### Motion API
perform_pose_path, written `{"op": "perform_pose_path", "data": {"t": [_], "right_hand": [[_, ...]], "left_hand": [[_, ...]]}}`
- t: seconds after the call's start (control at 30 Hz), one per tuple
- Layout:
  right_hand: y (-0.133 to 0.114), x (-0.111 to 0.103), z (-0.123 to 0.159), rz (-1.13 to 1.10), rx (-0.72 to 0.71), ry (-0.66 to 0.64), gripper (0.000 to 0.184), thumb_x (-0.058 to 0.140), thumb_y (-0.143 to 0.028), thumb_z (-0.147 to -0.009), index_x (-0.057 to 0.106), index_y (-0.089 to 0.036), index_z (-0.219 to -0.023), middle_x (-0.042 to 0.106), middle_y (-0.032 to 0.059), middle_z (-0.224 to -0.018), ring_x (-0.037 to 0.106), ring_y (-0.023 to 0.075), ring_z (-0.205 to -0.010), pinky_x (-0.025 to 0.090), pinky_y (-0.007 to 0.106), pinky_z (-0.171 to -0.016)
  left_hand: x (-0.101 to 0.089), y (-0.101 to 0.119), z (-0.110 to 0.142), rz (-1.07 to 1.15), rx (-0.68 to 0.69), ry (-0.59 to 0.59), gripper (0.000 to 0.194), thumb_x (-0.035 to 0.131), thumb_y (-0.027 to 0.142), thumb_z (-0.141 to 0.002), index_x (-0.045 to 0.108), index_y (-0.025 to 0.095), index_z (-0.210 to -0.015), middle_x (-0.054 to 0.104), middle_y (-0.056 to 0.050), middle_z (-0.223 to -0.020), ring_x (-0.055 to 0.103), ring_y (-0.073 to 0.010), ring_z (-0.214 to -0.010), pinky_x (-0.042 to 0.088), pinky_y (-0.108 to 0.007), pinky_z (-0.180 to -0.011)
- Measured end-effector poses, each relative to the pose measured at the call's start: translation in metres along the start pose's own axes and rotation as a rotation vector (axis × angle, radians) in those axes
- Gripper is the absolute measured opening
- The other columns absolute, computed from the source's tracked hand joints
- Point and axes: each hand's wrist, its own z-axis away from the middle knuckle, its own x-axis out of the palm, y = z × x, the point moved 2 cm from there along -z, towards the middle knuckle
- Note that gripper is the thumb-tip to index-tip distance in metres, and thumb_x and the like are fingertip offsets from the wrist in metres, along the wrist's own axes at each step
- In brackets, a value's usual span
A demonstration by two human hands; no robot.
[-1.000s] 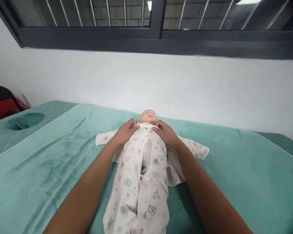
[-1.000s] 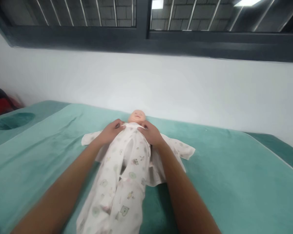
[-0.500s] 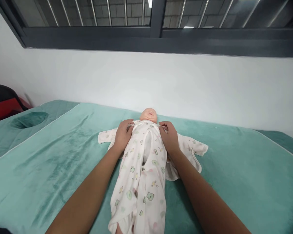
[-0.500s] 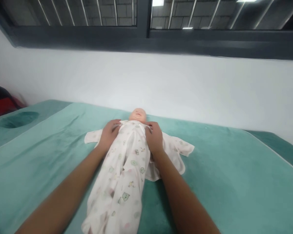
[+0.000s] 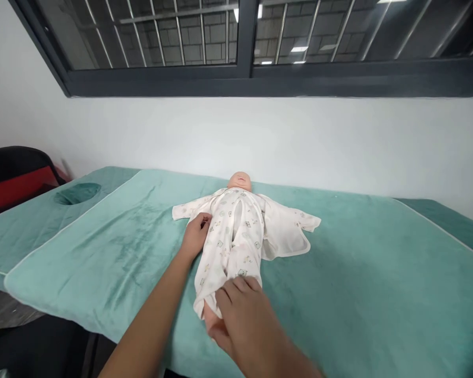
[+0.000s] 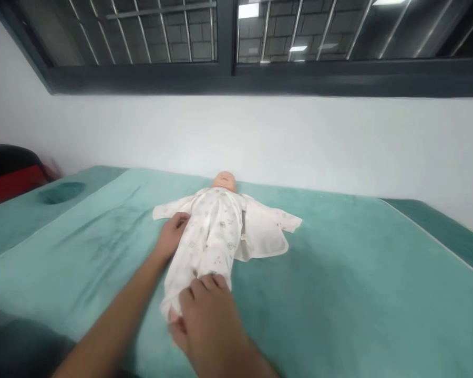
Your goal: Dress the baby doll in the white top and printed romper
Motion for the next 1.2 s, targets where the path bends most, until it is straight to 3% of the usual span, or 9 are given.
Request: {"op": "perform_pose_path", "data": {"t": [0.07,0.2,0.47,0.57,0.7,0.8,0.93,1.07,1.2], "right_hand": [[-0.012,0.013,0.002,0.121,0.036,-0.021,0.012,0.068,-0.028,-0.077,0.061,-0.018,-0.080,0.063,0.0034,-0.079,0.056,0.0217,-0.080,0.040,0.038,-0.077],[-0.024,0.025,0.002,0.216,0.069,0.022,0.005,0.061,-0.013,-0.078,0.059,-0.017,-0.077,0.062,0.0033,-0.074,0.056,0.0206,-0.075,0.039,0.036,-0.074],[-0.040,0.020,0.023,0.074,-0.170,0.176,0.003,0.052,-0.018,-0.072,0.051,-0.020,-0.073,0.053,-0.0007,-0.068,0.048,0.0158,-0.067,0.038,0.030,-0.067],[-0.034,0.021,0.033,0.028,-0.124,0.261,0.013,0.045,-0.011,-0.076,0.054,-0.021,-0.078,0.055,-0.0003,-0.069,0.051,0.0154,-0.068,0.042,0.031,-0.073],[-0.029,0.002,0.042,-0.048,-0.072,0.351,0.023,0.046,-0.006,-0.080,0.059,-0.020,-0.092,0.061,0.0011,-0.074,0.054,0.0152,-0.069,0.044,0.030,-0.069],[-0.034,-0.010,0.040,-0.051,-0.114,0.357,0.023,0.052,-0.006,-0.082,0.060,-0.020,-0.098,0.062,0.0016,-0.076,0.056,0.0151,-0.069,0.047,0.031,-0.072],[-0.038,-0.008,0.033,-0.001,-0.080,0.330,0.030,0.046,-0.002,-0.083,0.062,-0.023,-0.098,0.061,0.0031,-0.081,0.055,0.0146,-0.071,0.045,0.028,-0.067],[-0.033,0.004,0.036,0.089,-0.056,0.320,0.012,0.053,-0.024,-0.088,0.062,-0.022,-0.097,0.063,0.0045,-0.091,0.057,0.0192,-0.081,0.046,0.034,-0.075],[-0.025,0.022,0.046,0.169,0.137,0.292,0.025,0.066,-0.046,-0.081,0.058,-0.022,-0.083,0.063,0.0063,-0.094,0.058,0.0245,-0.085,0.046,0.041,-0.077]], "left_hand": [[-0.001,0.002,0.001,0.002,-0.030,-0.048,0.018,0.049,0.025,-0.085,0.065,0.021,-0.093,0.071,-0.002,-0.092,0.063,-0.0174,-0.083,0.047,-0.030,-0.079],[-0.002,0.001,-0.002,0.004,-0.048,-0.026,0.017,0.048,0.024,-0.084,0.065,0.020,-0.090,0.071,-0.002,-0.088,0.062,-0.0174,-0.082,0.046,-0.029,-0.078],[-0.002,-0.002,-0.004,0.011,-0.048,-0.013,0.017,0.048,0.021,-0.083,0.065,0.021,-0.086,0.069,-0.001,-0.081,0.060,-0.0174,-0.077,0.043,-0.029,-0.074],[-0.002,-0.003,-0.004,0.039,-0.047,-0.007,0.016,0.048,0.022,-0.082,0.064,0.021,-0.086,0.069,-0.001,-0.082,0.060,-0.0178,-0.077,0.043,-0.029,-0.073],[-0.003,-0.003,-0.004,0.099,-0.075,0.008,0.015,0.048,0.025,-0.084,0.063,0.021,-0.088,0.067,-0.001,-0.078,0.059,-0.0171,-0.071,0.045,-0.028,-0.067],[-0.005,-0.001,-0.003,0.137,-0.097,0.016,0.017,0.047,0.030,-0.086,0.061,0.020,-0.087,0.066,-0.002,-0.075,0.058,-0.0163,-0.066,0.045,-0.027,-0.063],[-0.007,0.002,-0.001,0.163,-0.104,0.010,0.019,0.047,0.033,-0.088,0.060,0.020,-0.082,0.063,-0.001,-0.072,0.055,-0.0146,-0.063,0.044,-0.025,-0.059],[-0.007,0.002,0.001,0.176,-0.110,0.007,0.019,0.047,0.033,-0.087,0.059,0.020,-0.080,0.059,0.001,-0.068,0.053,-0.0134,-0.060,0.042,-0.024,-0.056],[-0.006,0.001,0.000,0.183,-0.113,0.004,0.018,0.048,0.032,-0.087,0.060,0.019,-0.081,0.059,0.001,-0.068,0.052,-0.0134,-0.060,0.042,-0.024,-0.057]]}}
